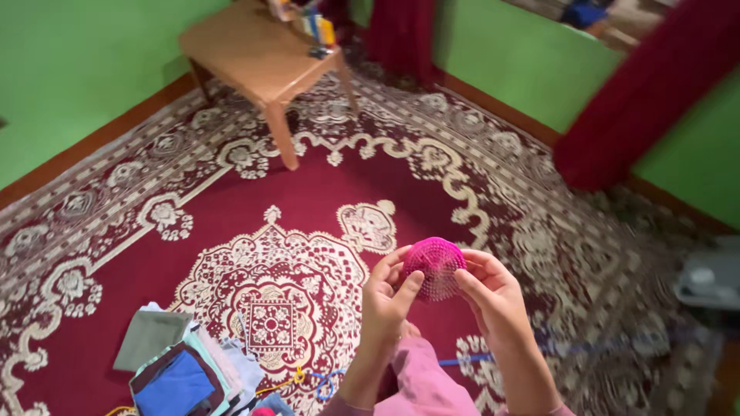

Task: The person takes various personal items including a tube, a container, a box, a watch, and a comb from a green cabinet and places them in a row on a small wooden table.

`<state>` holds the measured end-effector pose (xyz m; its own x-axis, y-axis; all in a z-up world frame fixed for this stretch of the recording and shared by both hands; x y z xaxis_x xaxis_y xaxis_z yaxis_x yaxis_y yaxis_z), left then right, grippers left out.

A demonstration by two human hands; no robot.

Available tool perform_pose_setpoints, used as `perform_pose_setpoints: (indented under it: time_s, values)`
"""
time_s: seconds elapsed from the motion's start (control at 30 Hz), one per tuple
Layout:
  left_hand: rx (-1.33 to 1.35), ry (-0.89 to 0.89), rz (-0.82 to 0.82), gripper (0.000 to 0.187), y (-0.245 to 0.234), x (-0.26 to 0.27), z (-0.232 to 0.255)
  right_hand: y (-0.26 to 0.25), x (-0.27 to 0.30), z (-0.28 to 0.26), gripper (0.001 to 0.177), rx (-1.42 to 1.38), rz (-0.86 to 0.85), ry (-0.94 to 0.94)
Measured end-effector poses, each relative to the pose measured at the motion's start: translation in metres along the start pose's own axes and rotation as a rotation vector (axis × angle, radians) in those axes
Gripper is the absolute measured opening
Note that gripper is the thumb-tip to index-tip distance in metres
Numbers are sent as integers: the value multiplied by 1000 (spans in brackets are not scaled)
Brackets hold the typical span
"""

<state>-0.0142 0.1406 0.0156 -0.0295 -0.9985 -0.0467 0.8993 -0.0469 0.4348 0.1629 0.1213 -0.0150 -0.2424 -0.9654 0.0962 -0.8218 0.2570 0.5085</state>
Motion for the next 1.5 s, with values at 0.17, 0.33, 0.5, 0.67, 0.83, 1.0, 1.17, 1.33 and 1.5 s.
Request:
perform_pose_setpoints:
  time_s: [0.17,0.33,0.5,0.67,0.83,1.0,1.17,1.33,1.5]
  values:
    - [-39,-29,104,45,-33,-137,21,74,-138,14,32,-40,-126,35]
    - [-27,85,135,44,-40,-295,55,155,-298,2,29,-41,-243,55]
    - [3,118,234,43,-80,-414,81,235,-416,13,29,26,-289,108]
    - [49,100,349,37,-157,-539,76,314,-534,50,29,69,-314,126]
    - [54,45,335,29,-221,-699,88,391,-663,89,26,100,-259,173]
    - [38,-22,348,27,-260,-818,101,457,-775,116,26,100,-206,215]
    - [40,-122,349,27,-283,-922,85,479,-867,137,25,154,-113,272]
    - [12,-114,378,27,-312,-1034,43,494,-980,171,34,200,-79,333]
    - [-30,-224,521,29,-353,-1139,-9,520,-1102,215,36,303,-149,375]
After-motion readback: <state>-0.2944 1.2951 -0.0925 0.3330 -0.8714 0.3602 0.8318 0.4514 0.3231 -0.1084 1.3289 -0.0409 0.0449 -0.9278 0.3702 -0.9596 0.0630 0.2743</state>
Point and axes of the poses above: each hand's wrist, its own x-axis away from the middle knuckle, its own y-axis out of the palm, z = x × y, the point moved 8 cm from there along -x, towards the middle knuckle, and after that the axes turned 7 degrees about z, right-handed, at the moved point
